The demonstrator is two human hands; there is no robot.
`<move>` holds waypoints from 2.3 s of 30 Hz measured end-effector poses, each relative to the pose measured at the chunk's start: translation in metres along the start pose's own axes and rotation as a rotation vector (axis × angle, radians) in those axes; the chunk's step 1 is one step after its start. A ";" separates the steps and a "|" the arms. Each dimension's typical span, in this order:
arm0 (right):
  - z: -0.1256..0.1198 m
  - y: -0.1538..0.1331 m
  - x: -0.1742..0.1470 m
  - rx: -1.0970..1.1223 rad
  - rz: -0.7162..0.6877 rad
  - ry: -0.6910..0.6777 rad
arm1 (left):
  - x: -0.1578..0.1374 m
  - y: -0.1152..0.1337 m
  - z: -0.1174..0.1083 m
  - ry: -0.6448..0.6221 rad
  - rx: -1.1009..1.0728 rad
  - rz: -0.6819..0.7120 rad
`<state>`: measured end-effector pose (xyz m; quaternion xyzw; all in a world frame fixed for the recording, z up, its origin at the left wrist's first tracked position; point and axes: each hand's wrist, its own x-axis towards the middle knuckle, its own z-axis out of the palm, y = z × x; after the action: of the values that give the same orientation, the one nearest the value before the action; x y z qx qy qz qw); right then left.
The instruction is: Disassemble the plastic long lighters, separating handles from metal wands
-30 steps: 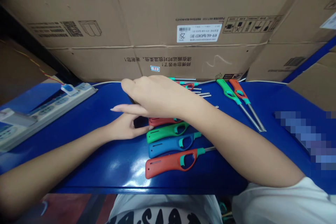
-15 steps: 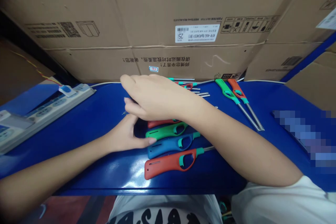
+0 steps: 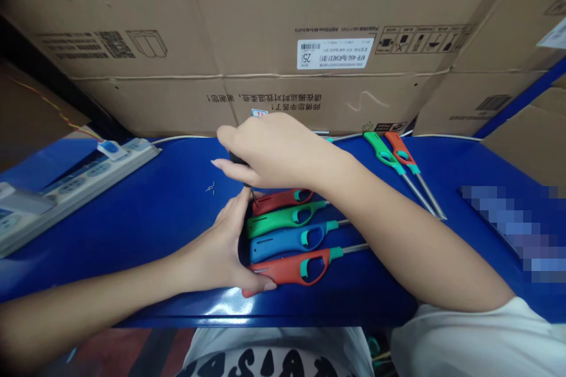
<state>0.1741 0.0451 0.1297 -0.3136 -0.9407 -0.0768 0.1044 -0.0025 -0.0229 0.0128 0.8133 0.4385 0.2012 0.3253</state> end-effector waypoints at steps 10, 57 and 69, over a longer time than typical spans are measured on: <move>-0.003 0.000 -0.002 0.080 -0.042 -0.013 | 0.008 -0.005 -0.013 -0.051 0.070 0.035; 0.000 0.001 -0.001 0.007 -0.014 0.024 | 0.041 -0.047 -0.029 0.092 0.140 0.351; -0.006 -0.003 -0.002 0.021 -0.036 -0.002 | 0.040 -0.049 -0.029 0.093 0.100 0.352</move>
<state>0.1744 0.0405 0.1345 -0.2954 -0.9471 -0.0686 0.1051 -0.0275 0.0407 0.0002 0.8825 0.3133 0.2701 0.2236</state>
